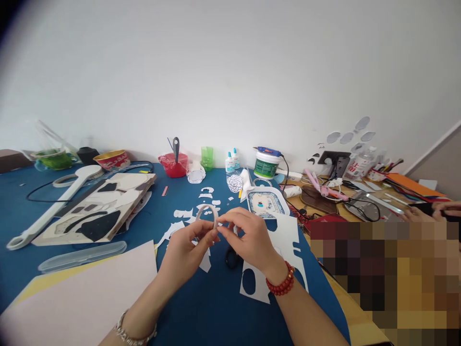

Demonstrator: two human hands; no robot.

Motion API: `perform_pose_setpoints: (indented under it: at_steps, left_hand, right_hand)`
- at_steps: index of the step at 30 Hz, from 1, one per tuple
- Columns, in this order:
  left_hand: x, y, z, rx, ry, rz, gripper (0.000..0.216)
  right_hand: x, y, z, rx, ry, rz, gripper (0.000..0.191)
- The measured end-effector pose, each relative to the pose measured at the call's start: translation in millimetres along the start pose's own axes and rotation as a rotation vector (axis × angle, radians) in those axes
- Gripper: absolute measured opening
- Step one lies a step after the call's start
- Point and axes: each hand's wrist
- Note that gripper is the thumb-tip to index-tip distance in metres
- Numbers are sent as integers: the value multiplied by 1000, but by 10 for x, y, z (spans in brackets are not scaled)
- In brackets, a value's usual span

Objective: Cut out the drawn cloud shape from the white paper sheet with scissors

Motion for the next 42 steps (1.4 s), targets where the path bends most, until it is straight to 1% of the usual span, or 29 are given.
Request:
perform_pose_setpoints:
  at_steps: [3,8,18,20,24,31,36,38,40,42]
  left_hand:
    - [-13,-9,-27,-35,-74,13,19]
    - [-33,-30,-55,-76,-161,25,19]
    - [-30,-8,-61,-91,-197,48,16]
    - [-29,-9,-56,-89,-193,50,17]
    - [-39,-16,-57,-83,-181,51,17]
    - [-50,-7,-58,-56,-156,63,17]
    - [-51,-5,-37,-27,-71,45,18]
    - [-51,-8,-30,-8,-26,36,18]
    - [-48,-13,-23,7,19,33,19]
    - [-45,-19,-18,15,64,27,20]
  right_hand:
    - [-25,18,-6,-54,-2,18,13]
    - [-43,48,-2,-102,5,36,13]
    - [-35,19,-14,-140,-39,-3,11]
    - [-34,20,-12,-141,-38,4,10]
    - [-41,36,-10,-135,-28,27,14]
    - [-64,40,-15,-126,-43,30,12]
    - [-46,32,-23,-149,-67,18,10]
    - [-32,29,-27,-156,-66,14,12]
    - [-24,31,-28,-103,-19,21,19]
    - [-26,38,-27,-19,45,40,23]
Point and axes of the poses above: each hand's wrist, its own y-axis away from the middle knuckle, its own x-axis out of the back of the hand, z = x × y, and after that the axes turned 2 degrees about z, right-handed
